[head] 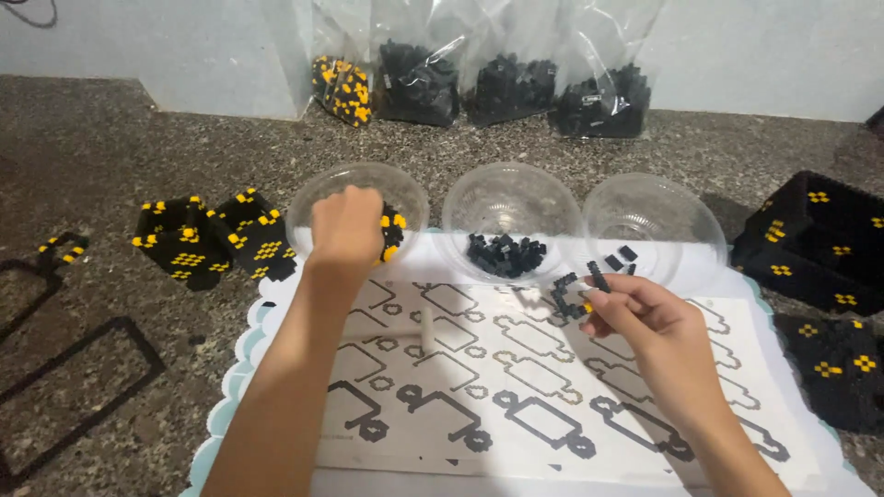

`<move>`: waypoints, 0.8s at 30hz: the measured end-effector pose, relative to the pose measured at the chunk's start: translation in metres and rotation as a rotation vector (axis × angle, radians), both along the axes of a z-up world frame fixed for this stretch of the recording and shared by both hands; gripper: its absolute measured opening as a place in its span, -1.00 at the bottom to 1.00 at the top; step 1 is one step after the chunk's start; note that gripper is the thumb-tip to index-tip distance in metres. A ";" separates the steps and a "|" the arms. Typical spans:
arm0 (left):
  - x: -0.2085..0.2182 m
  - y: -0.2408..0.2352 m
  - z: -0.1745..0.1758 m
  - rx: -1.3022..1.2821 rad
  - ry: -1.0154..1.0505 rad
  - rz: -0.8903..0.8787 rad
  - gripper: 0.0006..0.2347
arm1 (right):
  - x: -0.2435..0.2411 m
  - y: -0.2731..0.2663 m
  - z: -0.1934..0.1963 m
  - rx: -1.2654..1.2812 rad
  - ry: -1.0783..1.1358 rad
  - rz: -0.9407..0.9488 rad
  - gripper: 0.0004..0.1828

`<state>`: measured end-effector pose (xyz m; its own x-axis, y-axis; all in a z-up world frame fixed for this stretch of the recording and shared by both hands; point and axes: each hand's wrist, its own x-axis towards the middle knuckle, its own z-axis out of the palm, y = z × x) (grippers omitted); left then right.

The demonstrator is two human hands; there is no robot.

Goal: Assembling small interlocking plastic blocks into a specific shape using a printed template for guidance.

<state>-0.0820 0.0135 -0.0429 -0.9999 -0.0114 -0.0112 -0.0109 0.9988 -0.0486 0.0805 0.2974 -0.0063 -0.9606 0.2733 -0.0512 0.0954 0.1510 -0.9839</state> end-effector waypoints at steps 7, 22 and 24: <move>-0.003 0.000 -0.009 0.014 0.059 0.046 -0.71 | 0.002 -0.001 0.002 0.011 0.024 0.044 -0.81; 0.043 0.003 0.057 0.362 0.209 0.065 -0.85 | -0.001 0.002 -0.003 0.069 0.066 0.099 -0.71; 0.064 0.001 0.089 0.726 0.404 -0.100 -0.90 | 0.001 -0.001 0.003 0.037 0.062 0.108 -0.71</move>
<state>-0.0184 0.0146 0.0464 -0.9245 -0.0510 0.3776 0.2006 0.7775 0.5961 0.0811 0.2968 -0.0030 -0.9856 0.1685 0.0172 0.0160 0.1938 -0.9809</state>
